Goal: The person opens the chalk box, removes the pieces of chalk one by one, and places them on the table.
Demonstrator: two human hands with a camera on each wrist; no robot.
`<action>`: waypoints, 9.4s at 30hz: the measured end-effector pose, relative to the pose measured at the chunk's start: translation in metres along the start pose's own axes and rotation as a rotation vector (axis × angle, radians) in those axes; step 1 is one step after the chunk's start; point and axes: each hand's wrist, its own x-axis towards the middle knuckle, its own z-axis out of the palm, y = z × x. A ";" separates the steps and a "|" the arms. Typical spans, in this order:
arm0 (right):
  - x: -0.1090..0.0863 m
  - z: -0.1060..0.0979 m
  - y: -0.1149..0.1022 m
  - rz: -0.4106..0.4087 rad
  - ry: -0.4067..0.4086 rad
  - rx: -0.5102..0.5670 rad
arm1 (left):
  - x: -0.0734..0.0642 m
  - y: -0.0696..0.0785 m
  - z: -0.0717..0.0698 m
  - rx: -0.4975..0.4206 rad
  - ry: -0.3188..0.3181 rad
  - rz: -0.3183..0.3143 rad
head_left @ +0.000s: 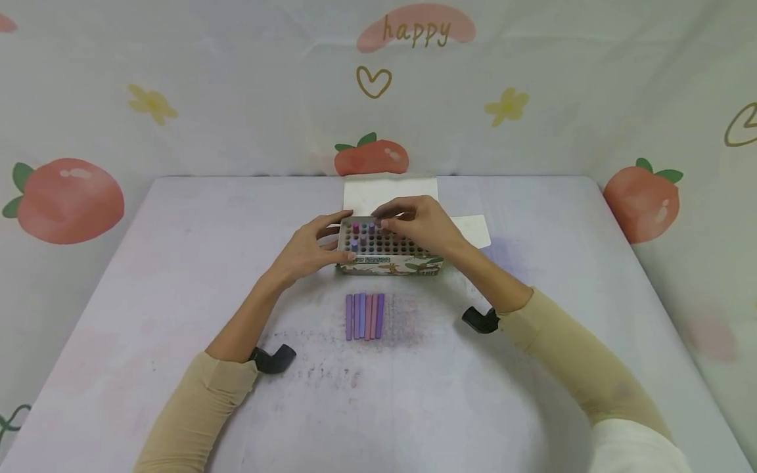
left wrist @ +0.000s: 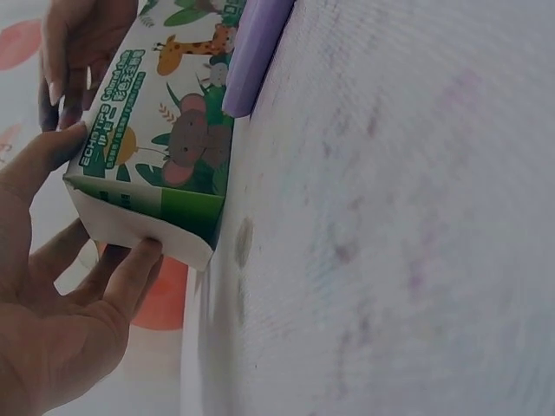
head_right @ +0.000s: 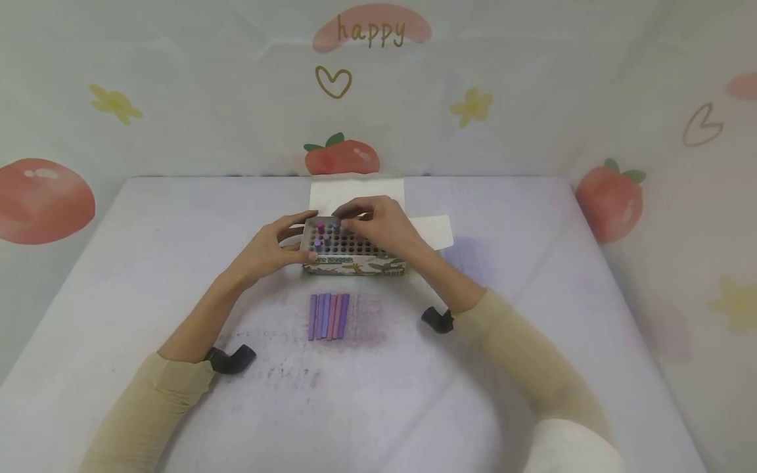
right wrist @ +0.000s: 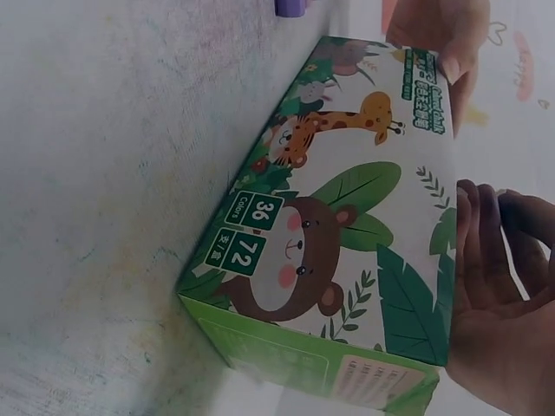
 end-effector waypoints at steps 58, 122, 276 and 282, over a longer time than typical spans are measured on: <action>0.013 0.022 0.013 -0.134 0.096 -0.451 | -0.001 0.002 0.000 0.059 0.013 0.004; -0.053 0.011 0.006 0.167 0.066 0.305 | -0.001 -0.002 -0.002 0.055 -0.014 0.033; 0.018 0.032 0.010 -0.073 -0.129 -0.447 | -0.001 0.000 -0.002 0.030 -0.026 0.067; 0.016 0.032 0.011 -0.133 -0.115 -0.438 | -0.001 0.001 -0.002 0.044 -0.026 0.058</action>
